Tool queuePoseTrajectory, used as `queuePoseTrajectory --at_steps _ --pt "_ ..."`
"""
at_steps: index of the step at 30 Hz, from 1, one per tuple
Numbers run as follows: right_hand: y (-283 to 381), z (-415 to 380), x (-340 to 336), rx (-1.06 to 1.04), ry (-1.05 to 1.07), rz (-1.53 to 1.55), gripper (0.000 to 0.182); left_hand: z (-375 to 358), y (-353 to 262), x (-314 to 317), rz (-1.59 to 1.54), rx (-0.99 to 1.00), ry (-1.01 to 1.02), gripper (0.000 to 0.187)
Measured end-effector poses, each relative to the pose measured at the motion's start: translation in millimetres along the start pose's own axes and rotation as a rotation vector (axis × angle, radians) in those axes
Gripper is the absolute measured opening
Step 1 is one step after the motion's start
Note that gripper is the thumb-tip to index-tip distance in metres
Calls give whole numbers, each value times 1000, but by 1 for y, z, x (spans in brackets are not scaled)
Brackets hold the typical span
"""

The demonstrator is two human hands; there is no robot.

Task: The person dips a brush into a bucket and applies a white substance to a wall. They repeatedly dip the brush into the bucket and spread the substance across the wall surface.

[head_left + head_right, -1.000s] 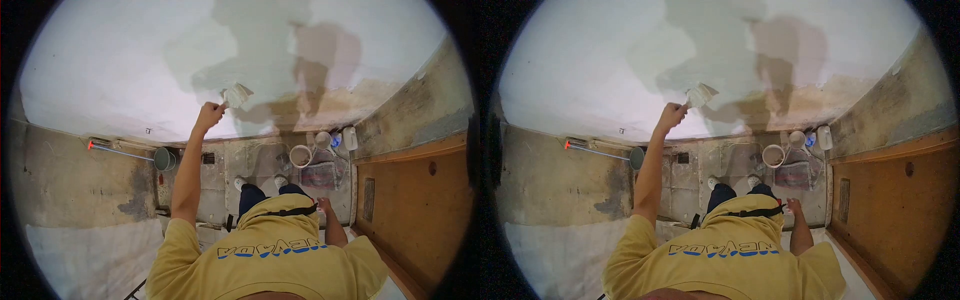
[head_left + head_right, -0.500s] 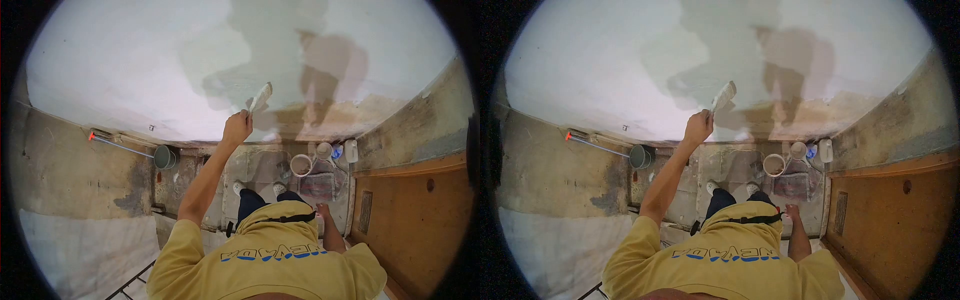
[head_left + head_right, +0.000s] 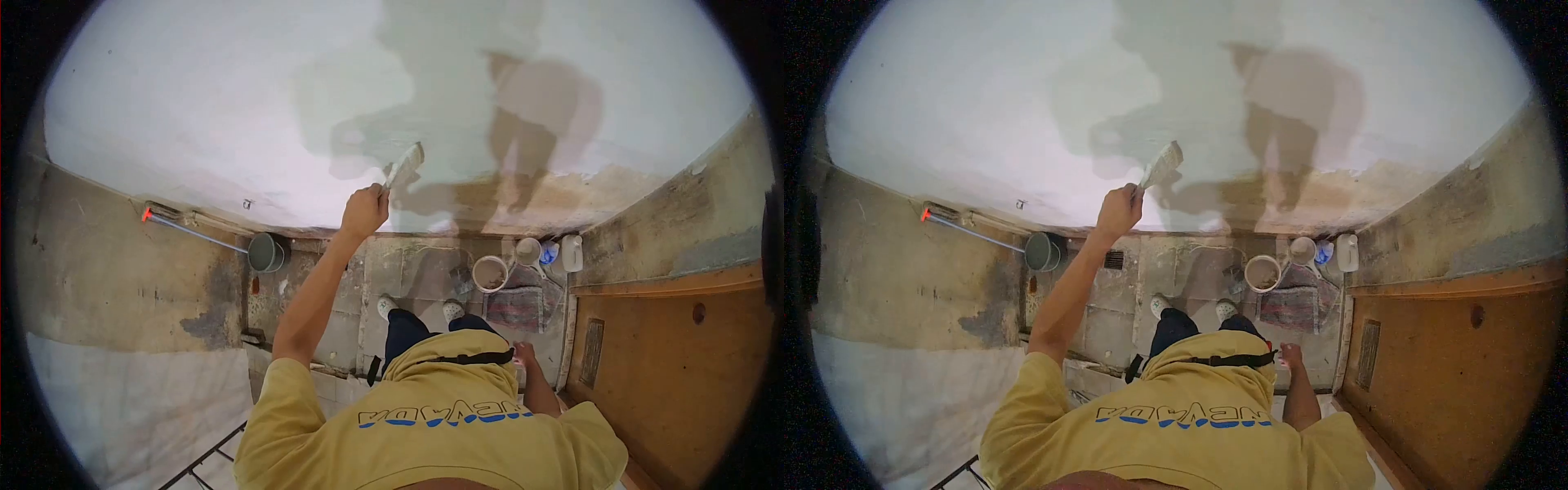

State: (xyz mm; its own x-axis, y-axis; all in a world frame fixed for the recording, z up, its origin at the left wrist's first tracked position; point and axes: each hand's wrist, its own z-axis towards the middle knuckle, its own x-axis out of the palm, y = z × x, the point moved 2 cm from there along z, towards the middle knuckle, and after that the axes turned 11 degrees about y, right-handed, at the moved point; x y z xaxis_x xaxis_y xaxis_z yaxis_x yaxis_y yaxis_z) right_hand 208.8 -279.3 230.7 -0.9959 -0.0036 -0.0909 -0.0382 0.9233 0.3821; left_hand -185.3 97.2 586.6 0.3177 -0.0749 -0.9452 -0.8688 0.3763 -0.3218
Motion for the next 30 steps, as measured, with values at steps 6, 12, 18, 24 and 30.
queuePoseTrajectory --at_steps 6,12,18,24,30 --pt "48 25 15 -569 -70 -1304 35 -66 10 48 -251 -363 -323 31" --pt "301 -100 123 -979 340 -495 40 -77 -18 106 -1592 -765 -450 21" --pt "406 -199 192 -928 483 -672 35 -74 -59 114 -2135 -641 -463 20" --pt "387 -149 225 -1293 195 -949 25 -79 -54 124 -2126 -636 -621 16" --pt "410 -174 227 -1324 219 -826 23 -85 -46 116 -2035 -525 -571 15"
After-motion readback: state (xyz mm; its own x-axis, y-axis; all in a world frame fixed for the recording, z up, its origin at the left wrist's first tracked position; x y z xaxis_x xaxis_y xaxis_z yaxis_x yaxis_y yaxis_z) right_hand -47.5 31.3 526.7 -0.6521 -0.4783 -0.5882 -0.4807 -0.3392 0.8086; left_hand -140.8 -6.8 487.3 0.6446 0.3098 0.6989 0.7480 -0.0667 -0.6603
